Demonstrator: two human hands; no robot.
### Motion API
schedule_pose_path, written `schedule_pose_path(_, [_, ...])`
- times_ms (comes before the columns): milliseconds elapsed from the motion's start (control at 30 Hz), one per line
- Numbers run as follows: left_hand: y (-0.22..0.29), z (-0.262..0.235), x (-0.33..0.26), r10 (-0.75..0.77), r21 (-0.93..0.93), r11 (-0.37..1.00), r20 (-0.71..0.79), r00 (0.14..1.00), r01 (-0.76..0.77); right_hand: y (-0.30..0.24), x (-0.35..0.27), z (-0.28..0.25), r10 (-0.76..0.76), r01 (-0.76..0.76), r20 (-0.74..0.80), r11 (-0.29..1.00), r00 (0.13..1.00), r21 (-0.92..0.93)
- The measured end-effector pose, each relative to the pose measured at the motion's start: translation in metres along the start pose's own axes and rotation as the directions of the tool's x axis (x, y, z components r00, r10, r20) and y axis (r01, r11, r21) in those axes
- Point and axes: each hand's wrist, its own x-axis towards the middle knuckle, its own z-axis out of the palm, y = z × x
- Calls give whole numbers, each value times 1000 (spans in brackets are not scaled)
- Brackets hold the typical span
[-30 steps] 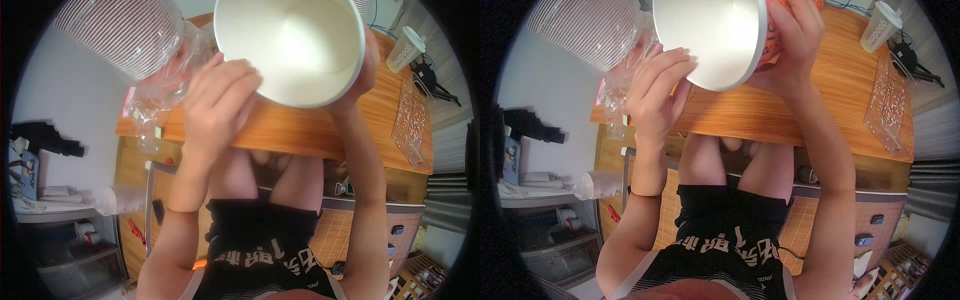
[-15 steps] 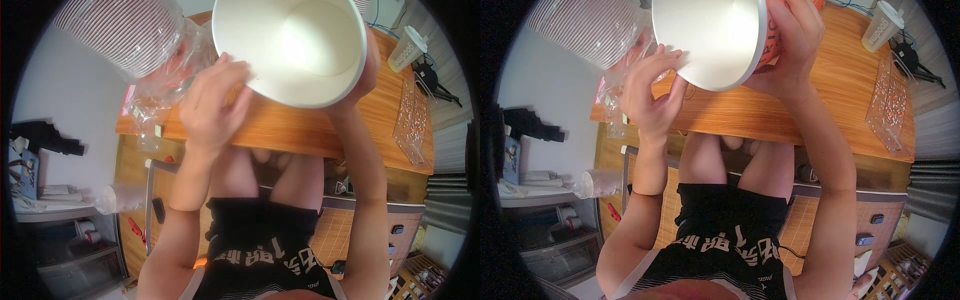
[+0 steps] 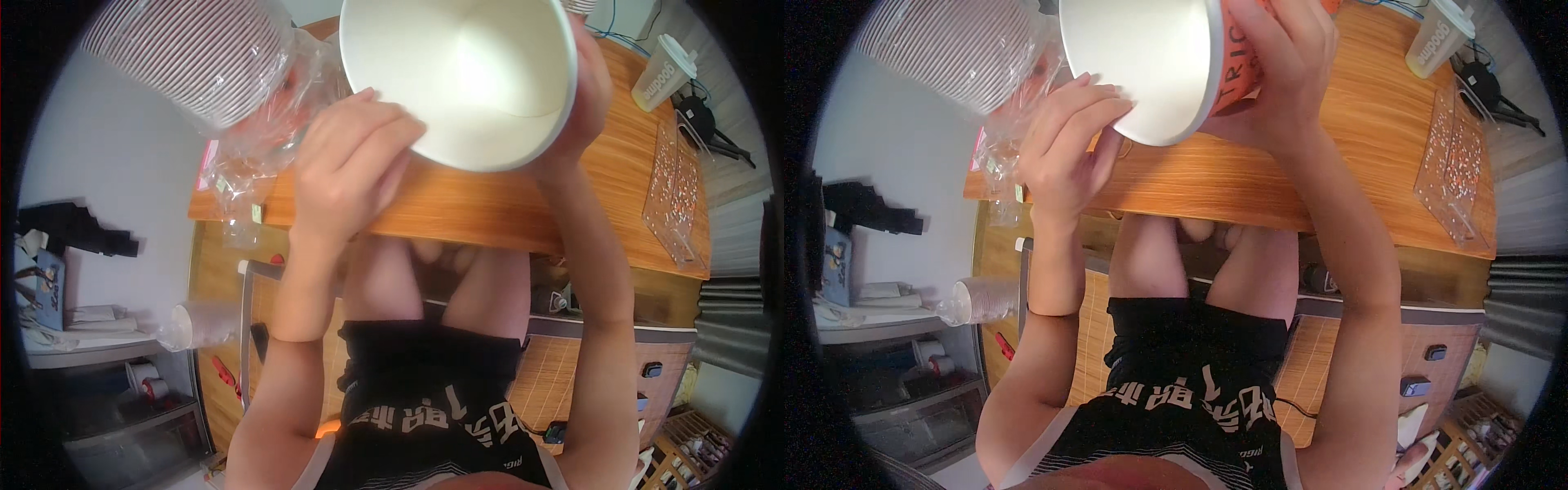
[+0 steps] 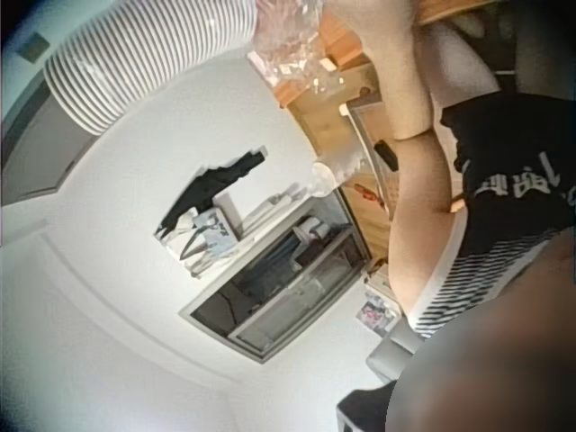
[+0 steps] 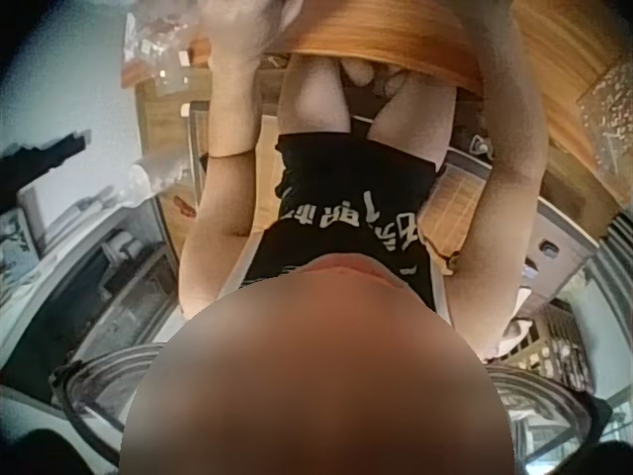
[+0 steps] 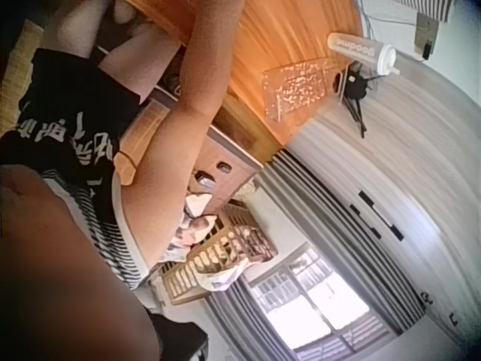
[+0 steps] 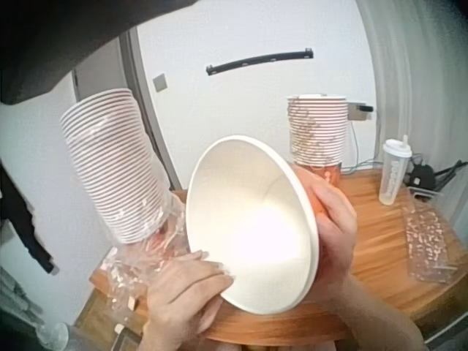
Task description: Attaching rubber bands to paper bowls at a low table.
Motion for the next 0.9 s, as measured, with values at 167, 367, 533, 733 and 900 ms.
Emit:
schedule_pose_path(167, [2, -9, 9, 20, -32, 999, 179, 984, -15, -13, 7, -13, -21, 21, -14, 1000, 1000, 3])
schedule_pose_path(367, [5, -12, 9, 58, -17, 998, 153, 987, -56, -13, -8, 2, -22, 17, -82, 998, 996, -64])
schedule_pose_path(533, [3, -14, 3, 30, -59, 998, 202, 979, -19, -14, -5, 2, -26, 27, -149, 1000, 988, 7])
schedule_pose_path(733, [6, -4, 9, -112, -392, 904, 167, 980, 170, -9, -7, 5, 56, -52, -177, 998, 983, 27])
schedule_pose_path(900, [60, 17, 51, -196, -565, 823, -172, 965, 67, -3, -12, 6, 247, -227, -189, 966, 950, 125])
